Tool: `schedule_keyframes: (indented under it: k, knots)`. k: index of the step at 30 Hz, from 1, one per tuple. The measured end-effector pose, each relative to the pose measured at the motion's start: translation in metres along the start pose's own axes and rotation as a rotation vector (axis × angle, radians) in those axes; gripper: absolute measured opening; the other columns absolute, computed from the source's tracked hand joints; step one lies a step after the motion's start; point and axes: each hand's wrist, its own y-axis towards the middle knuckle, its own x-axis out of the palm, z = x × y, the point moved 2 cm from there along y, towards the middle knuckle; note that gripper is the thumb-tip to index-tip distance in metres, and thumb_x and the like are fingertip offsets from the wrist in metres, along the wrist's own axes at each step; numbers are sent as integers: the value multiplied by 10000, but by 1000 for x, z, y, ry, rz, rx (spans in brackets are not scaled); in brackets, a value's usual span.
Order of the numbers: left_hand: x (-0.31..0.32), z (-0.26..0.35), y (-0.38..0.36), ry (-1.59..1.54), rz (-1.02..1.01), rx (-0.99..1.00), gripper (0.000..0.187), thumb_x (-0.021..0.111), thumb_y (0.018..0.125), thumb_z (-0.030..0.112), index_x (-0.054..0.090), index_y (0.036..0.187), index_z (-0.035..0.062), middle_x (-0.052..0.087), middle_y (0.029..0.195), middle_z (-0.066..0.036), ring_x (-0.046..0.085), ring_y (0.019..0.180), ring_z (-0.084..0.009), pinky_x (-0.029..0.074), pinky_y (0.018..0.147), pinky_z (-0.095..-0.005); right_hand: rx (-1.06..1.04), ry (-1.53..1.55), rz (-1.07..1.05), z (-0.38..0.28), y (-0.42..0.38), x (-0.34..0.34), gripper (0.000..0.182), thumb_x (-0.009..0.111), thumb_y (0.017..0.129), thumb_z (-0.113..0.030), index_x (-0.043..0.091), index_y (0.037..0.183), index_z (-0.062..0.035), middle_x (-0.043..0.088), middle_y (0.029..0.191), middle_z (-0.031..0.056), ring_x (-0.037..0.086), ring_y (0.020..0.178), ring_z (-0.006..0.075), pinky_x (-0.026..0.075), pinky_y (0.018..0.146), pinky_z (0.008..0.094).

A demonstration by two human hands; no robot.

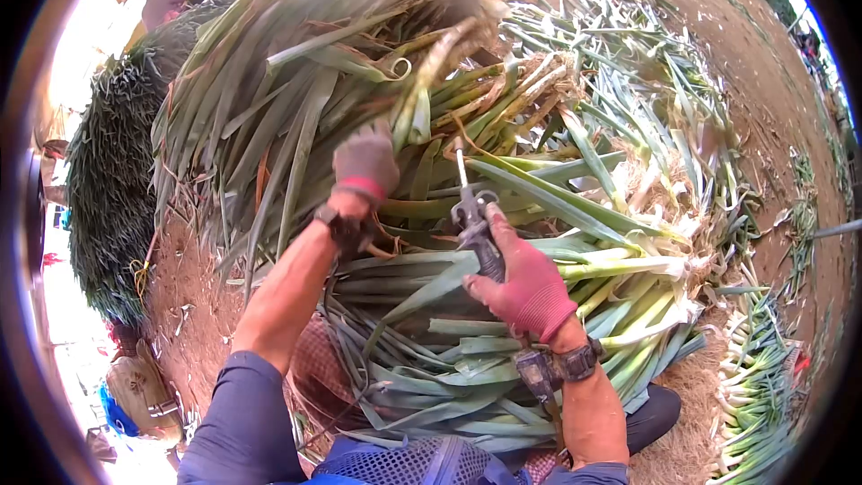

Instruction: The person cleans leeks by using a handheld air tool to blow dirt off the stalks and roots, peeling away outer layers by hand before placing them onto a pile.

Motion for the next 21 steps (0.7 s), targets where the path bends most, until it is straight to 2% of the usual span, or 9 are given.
schedule_keyframes:
  k: [4, 5, 6, 7, 10, 11, 15, 18, 21]
  knots:
    - [15, 17, -75, -137, -64, 107, 419, 695, 840, 181, 573, 1218, 45, 694, 1011, -193, 733, 876, -356, 594, 736, -479, 23, -18, -5, 5, -5, -4, 999, 820, 827, -344, 326, 1645, -52, 696, 1249, 287, 697, 1127, 443, 536, 984, 429]
    - [17, 17, -83, -118, -258, 32, 549, 763, 844, 304, 550, 1280, 46, 704, 1055, -196, 735, 966, -366, 591, 785, -480, -69, -40, 9, 11, -4, 3, 1002, 821, 826, -348, 326, 1645, -51, 697, 1247, 287, 695, 1130, 448, 536, 981, 435]
    - [0, 17, -82, -118, -261, 33, 549, 763, 844, 304, 550, 1280, 46, 704, 1055, -196, 735, 966, -366, 591, 785, -480, -161, -62, 22, 13, -5, 7, 1004, 821, 825, -352, 327, 1644, -49, 697, 1246, 287, 692, 1133, 453, 536, 978, 441]
    - [-16, 15, -78, -179, -285, 24, 631, 793, 827, 395, 546, 1292, 48, 705, 1076, -196, 728, 998, -377, 586, 816, -489, 31, -23, -35, -2, -2, 0, 1003, 815, 826, -358, 326, 1645, -50, 696, 1256, 287, 688, 1142, 457, 532, 987, 455]
    - [-22, 10, -72, -276, -279, 22, 734, 796, 825, 561, 565, 1292, 44, 706, 1115, -206, 714, 1050, -400, 572, 866, -506, 122, -90, -98, -5, 11, 0, 1007, 811, 822, -360, 322, 1650, -62, 694, 1238, 297, 686, 1131, 464, 528, 985, 469]
    - [-21, 9, -70, -312, -261, 31, 764, 767, 839, 635, 587, 1279, 38, 705, 1133, -217, 706, 1069, -412, 564, 885, -512, -79, -26, -64, 4, 14, 10, 1007, 813, 832, -355, 317, 1655, -57, 705, 1220, 286, 710, 1106, 429, 530, 994, 408]
    - [-29, 7, -45, -380, -408, -48, 662, 637, 944, 650, 713, 1144, 24, 702, 1177, -230, 692, 1127, -390, 539, 946, -497, -52, -184, -27, 1, 53, 9, 989, 808, 827, -354, 338, 1645, -57, 710, 1201, 285, 718, 1065, 411, 546, 979, 427]
    - [-24, 6, -30, -384, -433, -88, 617, 658, 947, 617, 715, 1154, 39, 719, 1183, -226, 700, 1137, -382, 540, 951, -495, 58, -227, -11, 5, 99, -1, 951, 779, 835, -393, 364, 1636, -92, 722, 1151, 295, 704, 1062, 457, 544, 963, 473]
    - [-21, 5, -22, -419, -464, -124, 613, 688, 930, 609, 704, 1188, 53, 729, 1208, -214, 704, 1152, -374, 544, 955, -486, 85, -287, 37, 9, 145, -10, 949, 778, 831, -385, 367, 1639, -104, 731, 1156, 282, 713, 1070, 438, 552, 960, 464]
